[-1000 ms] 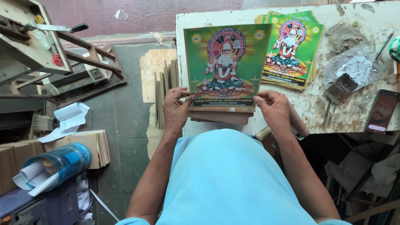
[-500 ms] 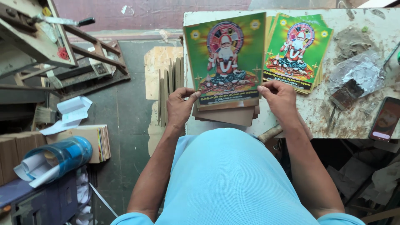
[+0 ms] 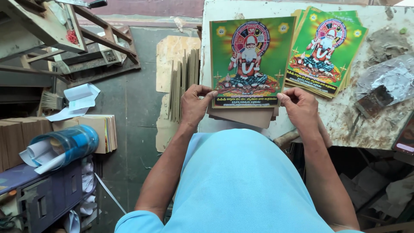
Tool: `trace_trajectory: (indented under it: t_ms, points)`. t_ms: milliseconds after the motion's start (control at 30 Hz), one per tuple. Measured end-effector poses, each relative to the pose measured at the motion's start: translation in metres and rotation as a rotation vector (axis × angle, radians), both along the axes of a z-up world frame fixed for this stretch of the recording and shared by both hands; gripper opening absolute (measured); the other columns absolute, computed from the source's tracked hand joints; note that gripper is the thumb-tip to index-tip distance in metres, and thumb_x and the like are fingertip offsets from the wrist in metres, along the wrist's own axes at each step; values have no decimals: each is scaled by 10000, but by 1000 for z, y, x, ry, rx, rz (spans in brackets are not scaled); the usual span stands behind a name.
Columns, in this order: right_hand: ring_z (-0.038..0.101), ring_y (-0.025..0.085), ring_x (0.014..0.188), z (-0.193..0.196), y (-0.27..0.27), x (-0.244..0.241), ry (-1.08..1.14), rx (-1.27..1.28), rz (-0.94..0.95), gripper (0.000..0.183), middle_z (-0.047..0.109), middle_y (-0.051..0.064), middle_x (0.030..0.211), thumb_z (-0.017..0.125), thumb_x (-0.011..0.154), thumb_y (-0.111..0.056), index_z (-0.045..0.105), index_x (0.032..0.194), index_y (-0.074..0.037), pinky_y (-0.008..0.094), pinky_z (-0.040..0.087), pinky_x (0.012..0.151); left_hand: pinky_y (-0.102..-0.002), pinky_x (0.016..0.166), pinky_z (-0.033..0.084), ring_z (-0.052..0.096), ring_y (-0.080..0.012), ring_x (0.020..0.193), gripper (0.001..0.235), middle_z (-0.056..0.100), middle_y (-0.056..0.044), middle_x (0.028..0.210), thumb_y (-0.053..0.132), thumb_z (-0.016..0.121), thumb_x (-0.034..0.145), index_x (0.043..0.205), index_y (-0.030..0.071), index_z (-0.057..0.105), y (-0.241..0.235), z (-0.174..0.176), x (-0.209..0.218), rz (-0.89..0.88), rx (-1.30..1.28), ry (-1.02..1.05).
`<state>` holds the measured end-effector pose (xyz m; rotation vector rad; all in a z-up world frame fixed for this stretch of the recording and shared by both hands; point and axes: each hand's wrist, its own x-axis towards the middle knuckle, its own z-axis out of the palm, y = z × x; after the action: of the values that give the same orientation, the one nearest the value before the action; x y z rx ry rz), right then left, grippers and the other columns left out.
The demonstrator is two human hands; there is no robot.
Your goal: The worker applies glue to wooden boards, mounts religious posters, and then uses a manual roller press to secure them.
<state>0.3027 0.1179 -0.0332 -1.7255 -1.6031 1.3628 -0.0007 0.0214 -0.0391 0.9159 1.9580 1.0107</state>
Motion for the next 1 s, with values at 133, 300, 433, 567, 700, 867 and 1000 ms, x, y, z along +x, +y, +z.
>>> trace_trajectory:
  t_ms: [133,300,433,567,700,867,1000]
  points:
    - [638,46,715,4,-3,-4,-38,82,24,189,713,5,782,787,957,-195,739,986,-15,227,514,664,-290,735,551,702,-135,800,212,716,-50,866,221,866,807,894,44,788,-2,-4,2,2,43,34]
    - [649,74,712,-1,-5,-5,-139,168,38,196,718,28,780,798,955,-201,734,979,-17,256,520,674,-282,748,559,709,-127,807,209,736,-46,867,203,874,798,883,38,778,-1,-6,3,29,63,30]
    - [655,78,711,-1,-6,-6,-128,194,28,194,716,26,783,796,956,-203,734,978,-21,257,527,674,-277,748,557,708,-119,804,203,746,-43,858,191,872,797,890,38,777,-3,-5,5,50,76,19]
    - [649,86,698,1,-7,-9,-129,215,36,199,708,26,775,797,958,-209,732,968,-21,265,523,661,-275,749,551,698,-115,804,188,743,-48,852,177,864,818,887,29,771,-4,-1,6,53,110,26]
    - [654,86,699,1,-8,-8,-129,220,42,199,712,25,775,793,956,-209,729,965,-21,269,528,659,-274,751,551,695,-114,810,183,741,-43,858,169,861,825,894,29,764,-5,-2,7,58,126,24]
    - [655,86,704,-3,-10,-7,-106,255,51,209,710,31,780,796,965,-203,720,966,-8,267,530,659,-268,755,554,696,-108,814,183,748,-38,857,173,862,825,883,32,762,-5,0,9,77,109,6]
    - [654,76,706,-4,-11,-8,-57,274,40,207,712,30,783,799,969,-196,719,969,-5,257,533,664,-261,750,557,696,-99,817,181,752,-35,861,169,855,826,886,32,755,-4,-4,10,92,112,-12]
